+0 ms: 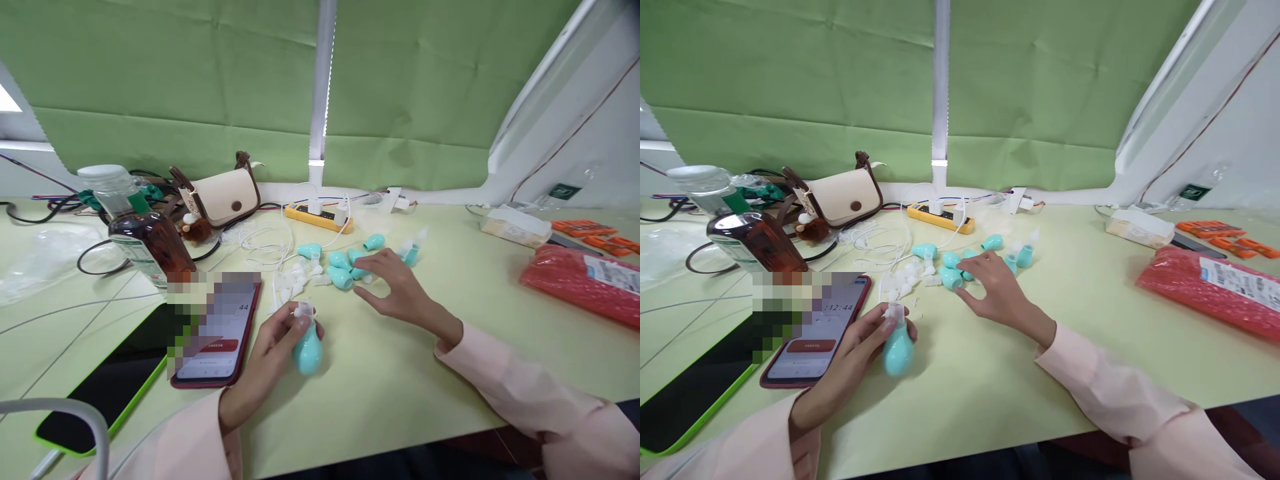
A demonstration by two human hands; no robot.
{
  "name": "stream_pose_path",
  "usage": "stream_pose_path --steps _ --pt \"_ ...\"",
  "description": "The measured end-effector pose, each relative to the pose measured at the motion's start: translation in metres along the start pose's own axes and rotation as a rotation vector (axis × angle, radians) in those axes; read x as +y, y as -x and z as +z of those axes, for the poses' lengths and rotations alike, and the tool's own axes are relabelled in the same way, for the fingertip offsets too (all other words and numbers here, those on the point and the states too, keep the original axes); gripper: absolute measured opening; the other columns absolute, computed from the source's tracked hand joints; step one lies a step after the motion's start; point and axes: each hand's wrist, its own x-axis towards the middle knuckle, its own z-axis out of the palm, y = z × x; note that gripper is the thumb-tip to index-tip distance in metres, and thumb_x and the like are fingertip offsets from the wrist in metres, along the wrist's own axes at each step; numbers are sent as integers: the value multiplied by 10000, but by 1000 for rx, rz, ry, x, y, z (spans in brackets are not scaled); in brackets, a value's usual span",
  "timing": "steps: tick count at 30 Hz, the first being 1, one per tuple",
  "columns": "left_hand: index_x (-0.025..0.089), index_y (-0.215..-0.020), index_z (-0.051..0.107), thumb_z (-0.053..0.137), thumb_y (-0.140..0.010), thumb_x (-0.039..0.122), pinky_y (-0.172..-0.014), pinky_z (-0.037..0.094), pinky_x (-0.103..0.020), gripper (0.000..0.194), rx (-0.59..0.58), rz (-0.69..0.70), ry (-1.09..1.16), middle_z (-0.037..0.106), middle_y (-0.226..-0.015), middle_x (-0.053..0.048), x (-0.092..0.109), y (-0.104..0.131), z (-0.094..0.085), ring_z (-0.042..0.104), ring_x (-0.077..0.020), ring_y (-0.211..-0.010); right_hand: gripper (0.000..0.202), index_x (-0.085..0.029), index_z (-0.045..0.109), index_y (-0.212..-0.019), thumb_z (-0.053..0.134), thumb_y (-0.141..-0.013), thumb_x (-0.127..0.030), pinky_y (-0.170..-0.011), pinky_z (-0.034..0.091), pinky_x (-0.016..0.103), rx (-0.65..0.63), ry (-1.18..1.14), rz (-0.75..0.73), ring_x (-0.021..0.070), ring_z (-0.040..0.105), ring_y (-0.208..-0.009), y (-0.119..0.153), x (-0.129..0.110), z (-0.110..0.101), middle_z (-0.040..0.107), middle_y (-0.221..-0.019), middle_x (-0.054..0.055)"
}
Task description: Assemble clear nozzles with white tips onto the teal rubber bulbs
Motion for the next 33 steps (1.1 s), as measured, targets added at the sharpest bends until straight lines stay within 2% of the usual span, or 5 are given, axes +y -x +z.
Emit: stream_pose_path --steps 8,14,23,27,33 --pt "163 -727 468 460 -804 312 -503 350 -211 167 -20 -85 50 489 -571 22 -2 1 2 455 -103 -525 218 -165 584 -915 489 -782 -309 -701 283 388 -392 375 -69 280 366 -924 -33 -12 51 479 -987 133" --pt "142 -613 484 476 -781 316 -485 292 -216 242 -20 -44 -127 469 -536 19 1 3 0 402 -93 -497 188 -147 578 -902 480 -789 -260 -690 256 368 -414 340 -73 270 364 -945 -36 -9 60 497 -991 134" --pt "155 -567 478 447 -793 327 -548 313 -221 286 -11 4 -292 447 -560 26 4 4 4 415 -112 -558 303 -163 578 -946 496 -769 -395 -723 243 373 -407 280 -69 237 429 -887 -34 -3 40 555 -914 100" --pt "157 -567 471 460 -786 331 -519 303 -215 279 -29 -49 -271 425 -547 36 1 3 4 401 -106 -533 259 -154 592 -925 532 -743 -329 -723 236 378 -392 278 -58 236 439 -868 -40 -2 32 560 -889 100" --pt "160 -571 466 455 -787 321 -500 290 -211 269 -52 -85 -264 401 -539 46 -3 5 4 387 -95 -509 221 -194 590 -975 457 -819 -277 -694 267 325 -501 96 -194 191 433 -855 -55 -16 53 548 -866 70"
